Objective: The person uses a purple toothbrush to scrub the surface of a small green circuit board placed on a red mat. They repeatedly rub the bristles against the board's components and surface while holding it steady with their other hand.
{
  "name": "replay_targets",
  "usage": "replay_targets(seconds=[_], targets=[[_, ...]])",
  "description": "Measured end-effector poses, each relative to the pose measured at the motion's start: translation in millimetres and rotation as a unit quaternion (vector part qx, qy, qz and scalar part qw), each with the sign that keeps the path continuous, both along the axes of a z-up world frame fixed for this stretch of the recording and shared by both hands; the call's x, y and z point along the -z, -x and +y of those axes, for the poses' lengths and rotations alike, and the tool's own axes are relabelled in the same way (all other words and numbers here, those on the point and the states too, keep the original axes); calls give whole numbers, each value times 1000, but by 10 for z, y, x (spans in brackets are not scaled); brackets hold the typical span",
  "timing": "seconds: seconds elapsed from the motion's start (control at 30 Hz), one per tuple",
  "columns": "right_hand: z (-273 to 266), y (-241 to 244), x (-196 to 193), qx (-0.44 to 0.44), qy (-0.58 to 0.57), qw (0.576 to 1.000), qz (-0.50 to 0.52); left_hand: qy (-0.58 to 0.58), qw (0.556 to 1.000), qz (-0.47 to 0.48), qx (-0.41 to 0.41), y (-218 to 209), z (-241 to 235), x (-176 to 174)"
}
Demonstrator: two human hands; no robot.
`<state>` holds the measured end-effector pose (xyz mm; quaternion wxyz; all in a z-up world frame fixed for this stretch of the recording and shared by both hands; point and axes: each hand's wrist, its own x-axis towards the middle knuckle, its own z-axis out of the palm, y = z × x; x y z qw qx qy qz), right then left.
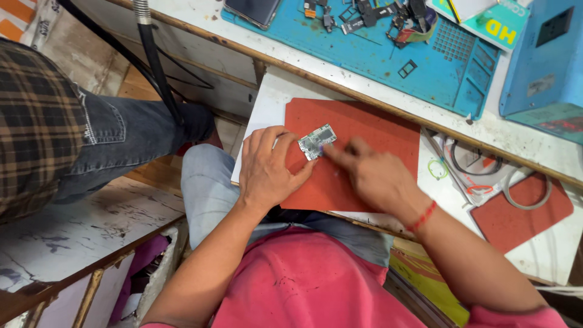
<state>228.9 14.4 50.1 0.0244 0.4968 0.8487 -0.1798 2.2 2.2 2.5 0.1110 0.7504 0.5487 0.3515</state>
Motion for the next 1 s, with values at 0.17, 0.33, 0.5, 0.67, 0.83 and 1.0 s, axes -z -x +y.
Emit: replay_targets(seconds=[0.17,0.33,0.5,0.67,0.83,1.0], targets=[[-94,187,69,68,-3,997,31,8,1000,-10,5,6,18,7],[-161,157,42,98,5,995,28,18,1000,-13,2,11,16,4],[-170,202,30,88,5,996,23,26,1000,-12,9,32,21,15],[-171,231,61,82,-22,995,47,0,1000,-23,12,44,-5,38],[-279,163,132,108,-6,989,99,13,999,-28,31,69,-9,53],[-303,285,181,91,-33,989,109,-4,999,-22,47,110,-12,45]])
